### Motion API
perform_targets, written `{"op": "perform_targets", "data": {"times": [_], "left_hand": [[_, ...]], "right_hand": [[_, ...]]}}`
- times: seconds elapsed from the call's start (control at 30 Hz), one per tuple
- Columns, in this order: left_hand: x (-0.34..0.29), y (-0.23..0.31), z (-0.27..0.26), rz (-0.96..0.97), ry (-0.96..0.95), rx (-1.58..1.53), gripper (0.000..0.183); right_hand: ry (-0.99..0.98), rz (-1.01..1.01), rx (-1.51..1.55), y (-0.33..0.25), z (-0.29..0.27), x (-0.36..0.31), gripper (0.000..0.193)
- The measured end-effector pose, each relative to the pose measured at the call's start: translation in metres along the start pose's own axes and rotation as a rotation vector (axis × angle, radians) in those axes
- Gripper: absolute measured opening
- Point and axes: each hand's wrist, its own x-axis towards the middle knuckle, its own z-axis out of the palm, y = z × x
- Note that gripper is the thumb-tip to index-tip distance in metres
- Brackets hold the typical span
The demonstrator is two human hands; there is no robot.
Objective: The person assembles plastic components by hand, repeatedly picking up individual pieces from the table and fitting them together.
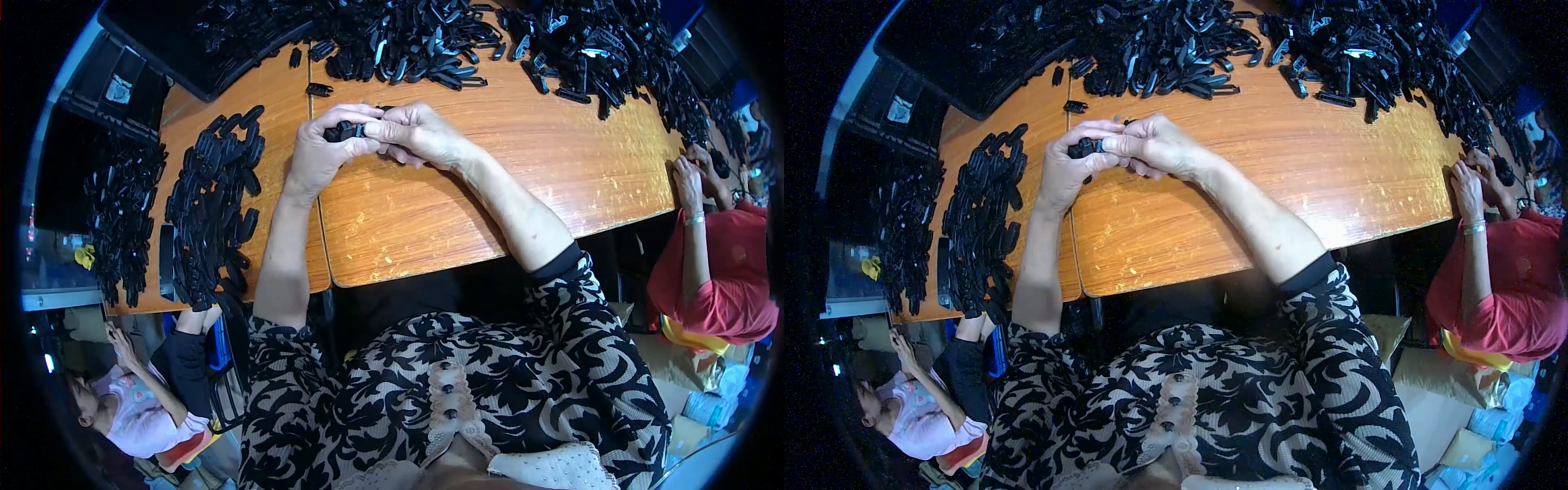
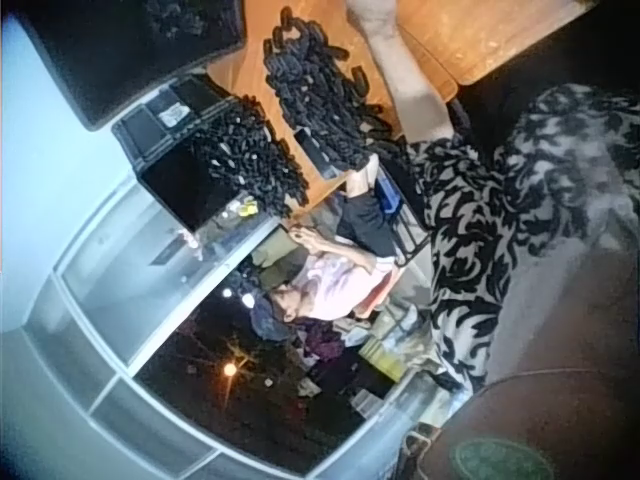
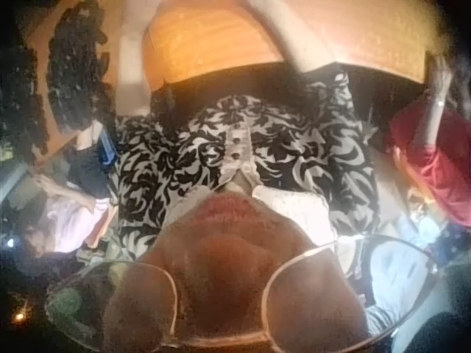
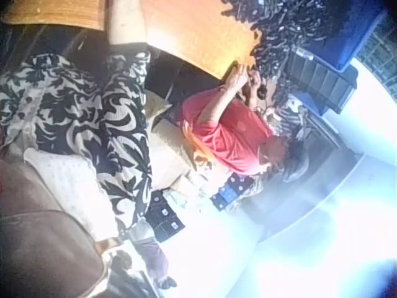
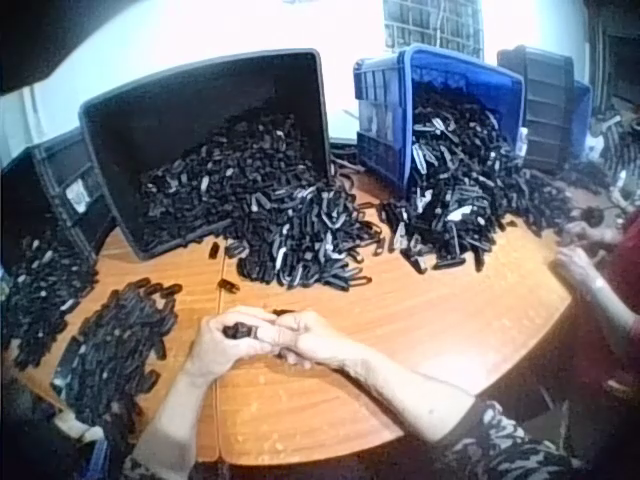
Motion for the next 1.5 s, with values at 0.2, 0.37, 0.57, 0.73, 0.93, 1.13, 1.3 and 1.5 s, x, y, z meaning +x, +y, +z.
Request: {"op": "perform_targets", "data": {"times": [0.2, 0.37, 0.57, 0.73, 0.93, 1.13, 1.3, 1.5], "left_hand": [[-0.006, 0.019, -0.037, -0.210, 0.027, 0.157, 0.026], [-0.018, 0.020, -0.079, -0.366, 0.149, 0.568, 0.026], [0.008, 0.003, -0.026, 0.264, 0.224, 0.861, 0.037], [0.028, -0.027, 0.033, 0.401, 0.052, 1.157, 0.038], [0.017, -0.020, 0.013, 0.203, 0.173, 0.959, 0.031], [0.014, -0.016, 0.015, -0.032, 0.324, 0.301, 0.029], [0.010, -0.016, 0.014, -0.081, 0.225, 0.233, 0.027], [0.010, -0.012, 0.013, -0.123, 0.187, 0.252, 0.029]], "right_hand": [[0.701, -0.430, -1.030, 0.011, -0.025, 0.009, 0.027], [0.854, -0.293, -1.369, 0.006, -0.053, -0.002, 0.021], [0.665, -0.212, -1.462, 0.013, -0.041, 0.005, 0.018], [0.600, -0.268, -1.313, 0.007, -0.046, 0.004, 0.022], [0.275, -0.467, -1.188, 0.003, -0.056, -0.001, 0.035], [0.143, -0.376, -1.303, 0.006, -0.046, -0.003, 0.030], [0.188, -0.564, -1.370, 0.010, -0.028, 0.001, 0.027], [0.284, -0.346, -0.590, 0.007, -0.029, 0.002, 0.016]]}}
